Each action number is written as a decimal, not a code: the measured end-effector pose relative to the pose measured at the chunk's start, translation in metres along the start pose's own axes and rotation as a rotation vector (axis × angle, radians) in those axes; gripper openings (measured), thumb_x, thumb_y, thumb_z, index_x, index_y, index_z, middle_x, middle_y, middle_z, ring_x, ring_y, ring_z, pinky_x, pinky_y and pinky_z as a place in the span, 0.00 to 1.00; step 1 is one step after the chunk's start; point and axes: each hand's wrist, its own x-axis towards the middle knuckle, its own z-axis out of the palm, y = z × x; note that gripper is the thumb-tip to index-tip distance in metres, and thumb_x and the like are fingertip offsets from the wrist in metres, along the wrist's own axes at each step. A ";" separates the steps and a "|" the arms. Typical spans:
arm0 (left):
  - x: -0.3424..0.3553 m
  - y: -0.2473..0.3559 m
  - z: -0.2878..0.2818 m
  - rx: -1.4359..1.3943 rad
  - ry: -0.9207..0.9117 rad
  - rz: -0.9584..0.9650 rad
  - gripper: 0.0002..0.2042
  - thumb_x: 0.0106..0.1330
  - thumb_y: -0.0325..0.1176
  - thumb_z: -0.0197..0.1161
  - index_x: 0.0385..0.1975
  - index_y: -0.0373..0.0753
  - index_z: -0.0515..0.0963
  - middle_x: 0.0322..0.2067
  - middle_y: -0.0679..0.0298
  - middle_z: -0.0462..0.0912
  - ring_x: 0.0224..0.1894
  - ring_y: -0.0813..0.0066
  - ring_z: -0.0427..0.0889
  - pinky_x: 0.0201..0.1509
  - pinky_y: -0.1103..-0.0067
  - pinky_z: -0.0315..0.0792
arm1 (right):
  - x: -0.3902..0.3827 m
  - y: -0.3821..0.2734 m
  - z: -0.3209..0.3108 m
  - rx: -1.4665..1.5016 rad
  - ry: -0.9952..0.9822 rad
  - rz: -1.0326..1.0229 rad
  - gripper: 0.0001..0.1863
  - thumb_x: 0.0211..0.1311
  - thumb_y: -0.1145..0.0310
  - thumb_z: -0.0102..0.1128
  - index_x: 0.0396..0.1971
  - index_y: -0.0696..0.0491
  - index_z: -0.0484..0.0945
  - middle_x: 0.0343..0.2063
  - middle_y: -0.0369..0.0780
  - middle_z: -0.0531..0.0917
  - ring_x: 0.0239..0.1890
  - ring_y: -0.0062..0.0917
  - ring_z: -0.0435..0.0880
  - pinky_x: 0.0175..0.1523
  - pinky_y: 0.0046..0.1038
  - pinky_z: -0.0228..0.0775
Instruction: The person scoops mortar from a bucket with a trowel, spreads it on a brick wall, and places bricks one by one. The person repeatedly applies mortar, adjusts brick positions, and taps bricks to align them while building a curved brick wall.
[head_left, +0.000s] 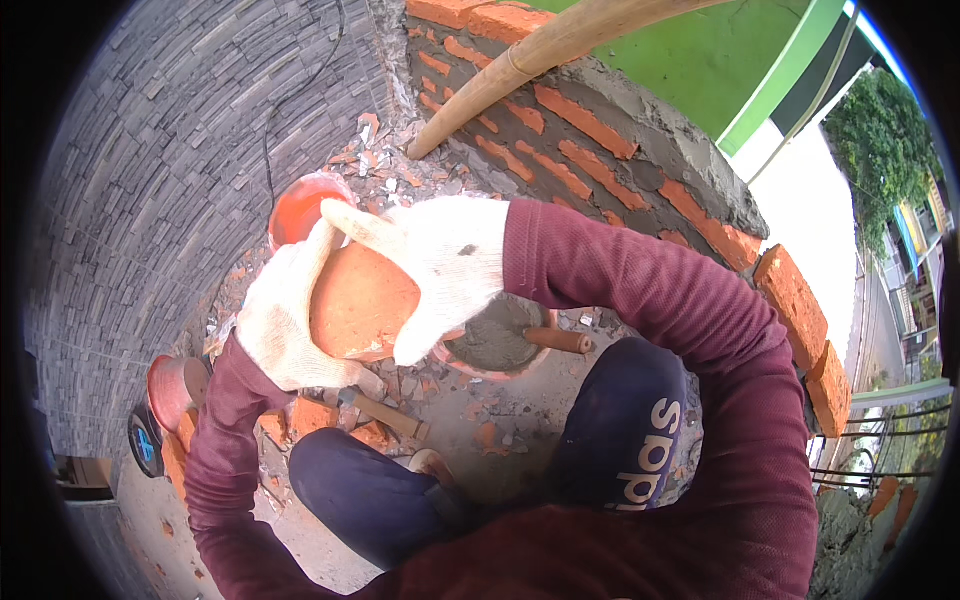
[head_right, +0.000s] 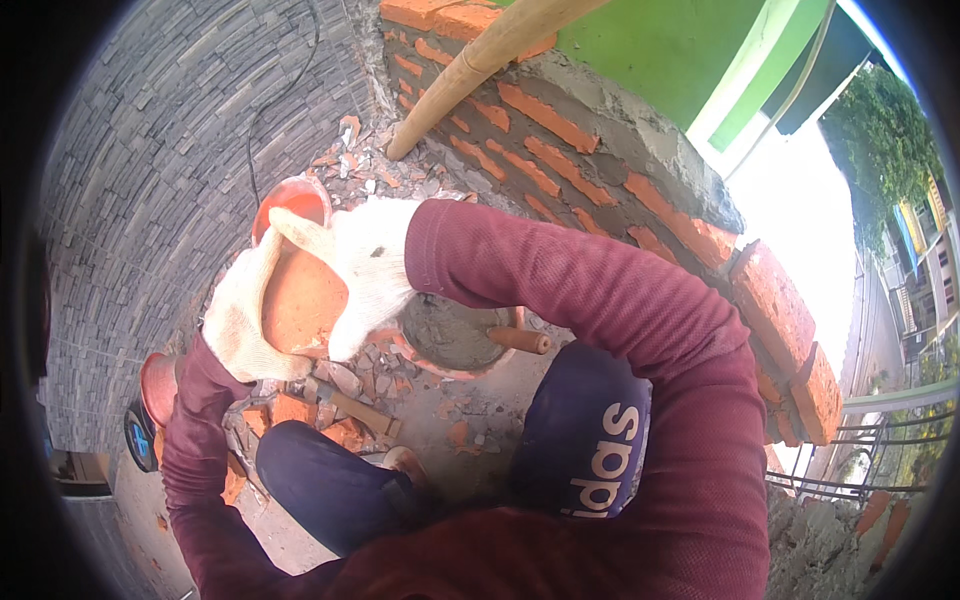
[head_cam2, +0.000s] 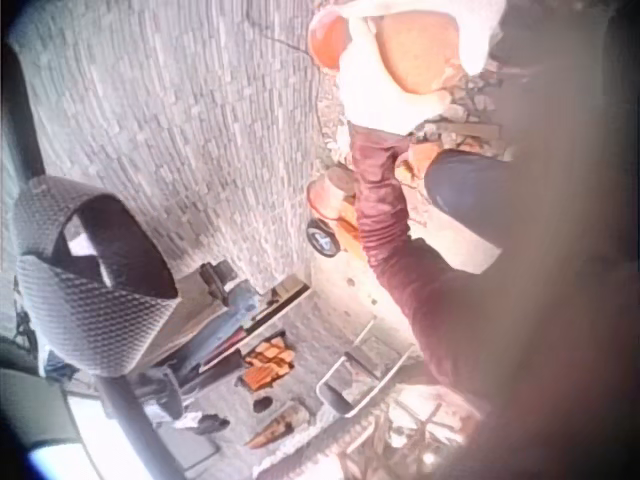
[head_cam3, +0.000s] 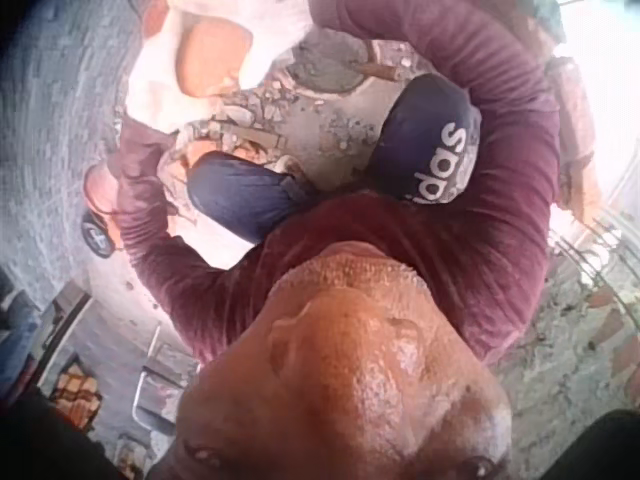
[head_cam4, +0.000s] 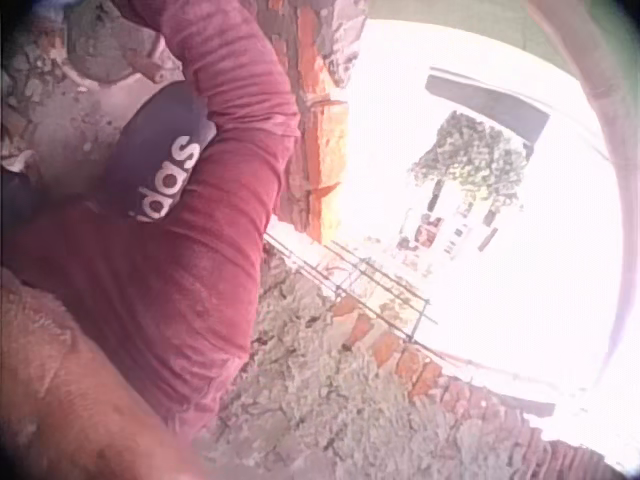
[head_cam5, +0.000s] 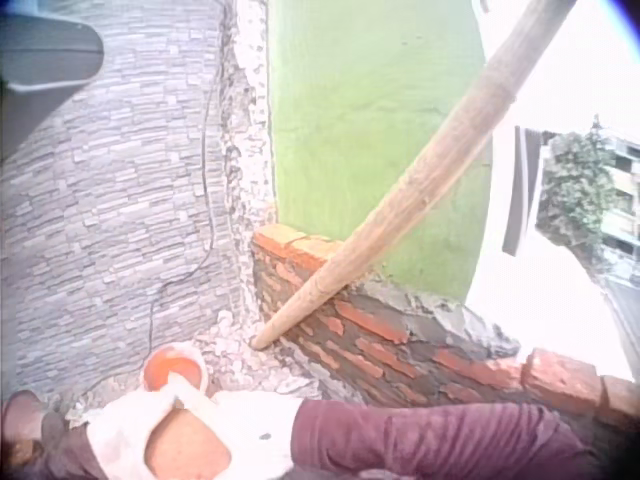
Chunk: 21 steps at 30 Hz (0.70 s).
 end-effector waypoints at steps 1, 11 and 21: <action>0.022 0.008 -0.004 -0.012 -0.071 0.037 0.69 0.28 0.50 0.87 0.76 0.28 0.58 0.69 0.41 0.71 0.68 0.41 0.75 0.73 0.59 0.66 | -0.027 -0.002 -0.011 0.026 0.123 -0.056 0.76 0.37 0.31 0.79 0.80 0.57 0.46 0.57 0.62 0.78 0.54 0.56 0.83 0.62 0.48 0.75; 0.212 0.109 0.027 -0.012 0.088 0.428 0.59 0.42 0.50 0.80 0.79 0.41 0.59 0.72 0.45 0.66 0.76 0.44 0.62 0.83 0.55 0.46 | -0.206 -0.023 -0.104 -0.265 0.441 0.499 0.65 0.29 0.59 0.80 0.77 0.57 0.62 0.61 0.54 0.79 0.63 0.45 0.79 0.73 0.40 0.66; 0.148 0.074 0.085 -0.298 -0.344 0.335 0.28 0.65 0.48 0.67 0.62 0.40 0.80 0.52 0.53 0.84 0.58 0.53 0.83 0.62 0.63 0.76 | -0.219 0.069 -0.146 -0.075 0.732 0.853 0.54 0.38 0.61 0.77 0.73 0.57 0.70 0.62 0.50 0.81 0.63 0.36 0.81 0.66 0.33 0.75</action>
